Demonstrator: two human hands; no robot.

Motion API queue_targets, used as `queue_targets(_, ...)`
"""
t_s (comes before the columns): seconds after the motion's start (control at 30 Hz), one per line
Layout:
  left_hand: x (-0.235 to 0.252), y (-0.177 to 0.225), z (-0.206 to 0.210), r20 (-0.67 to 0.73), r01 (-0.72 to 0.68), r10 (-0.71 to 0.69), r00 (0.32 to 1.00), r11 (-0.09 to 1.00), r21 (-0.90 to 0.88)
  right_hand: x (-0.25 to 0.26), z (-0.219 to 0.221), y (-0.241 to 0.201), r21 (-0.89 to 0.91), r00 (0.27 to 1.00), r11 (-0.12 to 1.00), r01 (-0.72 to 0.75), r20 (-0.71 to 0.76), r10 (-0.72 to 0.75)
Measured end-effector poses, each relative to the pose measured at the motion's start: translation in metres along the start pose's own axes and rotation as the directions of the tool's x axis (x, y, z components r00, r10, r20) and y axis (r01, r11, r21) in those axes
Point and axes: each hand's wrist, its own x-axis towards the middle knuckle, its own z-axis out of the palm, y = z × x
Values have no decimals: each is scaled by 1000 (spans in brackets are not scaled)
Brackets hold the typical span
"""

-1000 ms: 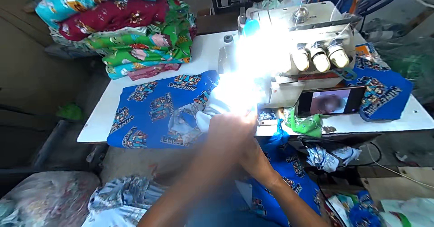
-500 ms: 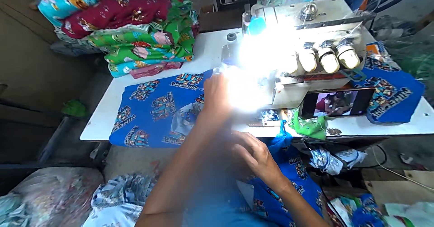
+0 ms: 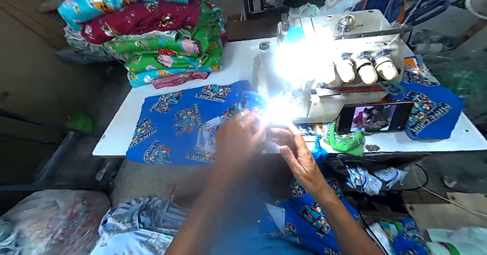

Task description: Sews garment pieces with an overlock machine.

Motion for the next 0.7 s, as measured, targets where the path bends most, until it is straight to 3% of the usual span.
queue_targets(0.1,-17,18,22,28,-76,78,997,995,-65,7,-9,-2,36,1000,999,5,-31,-4)
queue_targets(0.23,-14,43,54,-37,-195,193,980,980,-46,19,-28,4,-14,937,998,-63,-345,54)
queue_targets(0.33,0,55,62,-86,-244,243,966,970,-1,24,-41,5,-110,879,990,-83,-477,20)
queue_targets(0.4,7,59,51,-54,-268,263,963,958,-100,19,-45,5,-197,877,978,-67,-480,-36)
queue_targets(0.47,6,59,21,46,-190,214,976,934,-303,8,-41,4,-229,892,973,-43,-447,-66)
queue_targets(0.57,-6,41,-35,243,64,125,962,761,-646,-18,-18,-2,-227,951,971,-70,-309,-4)
queue_targets(0.63,-17,14,-72,231,129,129,964,533,-836,-31,0,-11,-216,984,976,15,-172,-53)
queue_targets(0.7,-33,-40,-108,169,128,79,983,370,-920,-32,9,-33,-60,992,991,120,-23,-121)
